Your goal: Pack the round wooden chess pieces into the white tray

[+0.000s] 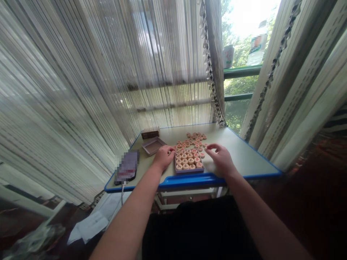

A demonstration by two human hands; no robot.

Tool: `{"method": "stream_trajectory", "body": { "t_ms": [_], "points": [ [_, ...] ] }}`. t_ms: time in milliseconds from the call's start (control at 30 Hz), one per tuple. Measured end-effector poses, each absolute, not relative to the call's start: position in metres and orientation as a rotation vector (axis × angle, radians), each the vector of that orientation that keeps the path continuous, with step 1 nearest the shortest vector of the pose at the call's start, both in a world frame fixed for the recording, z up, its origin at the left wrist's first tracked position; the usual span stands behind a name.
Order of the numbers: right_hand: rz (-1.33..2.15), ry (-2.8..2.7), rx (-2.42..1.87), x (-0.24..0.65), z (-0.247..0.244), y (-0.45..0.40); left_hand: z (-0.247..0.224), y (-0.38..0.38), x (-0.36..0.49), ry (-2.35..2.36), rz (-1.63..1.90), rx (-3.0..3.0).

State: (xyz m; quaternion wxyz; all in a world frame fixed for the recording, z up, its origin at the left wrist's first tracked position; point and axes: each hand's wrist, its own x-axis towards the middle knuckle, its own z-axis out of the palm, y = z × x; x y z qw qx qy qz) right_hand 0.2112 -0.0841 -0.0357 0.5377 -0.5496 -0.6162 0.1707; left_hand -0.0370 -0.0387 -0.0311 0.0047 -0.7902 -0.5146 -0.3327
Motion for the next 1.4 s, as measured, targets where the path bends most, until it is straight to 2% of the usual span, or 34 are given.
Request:
{"method": "stream_trajectory", "body": {
  "t_ms": [133,267,467,667,1033,1400],
  "points": [
    [0.431,-1.41,-1.536,0.219,-0.045,-0.073,-0.03,-0.039,-0.037,-1.626,-1.021,-2.467],
    [0.21,-1.571,-1.636,0.214,-0.048,-0.071,-0.03,-0.04,-0.037,-1.624,-1.006,-2.475],
    [-0.161,-1.77,-1.332,0.197,-0.041,-0.089,-0.031,-0.04,-0.036,-1.616,-1.043,-2.461],
    [-0.075,-2.096,-1.112,0.18,-0.027,-0.095,-0.033,-0.039,-0.036,-1.602,-1.05,-2.47],
    [0.052,-2.578,-1.302,0.179,0.015,-0.051,-0.032,-0.042,-0.034,-1.598,-1.033,-2.47],
    [0.104,-2.659,-1.436,0.161,0.028,-0.047,-0.035,-0.04,-0.035,-1.598,-1.058,-2.465]
  ]
}}
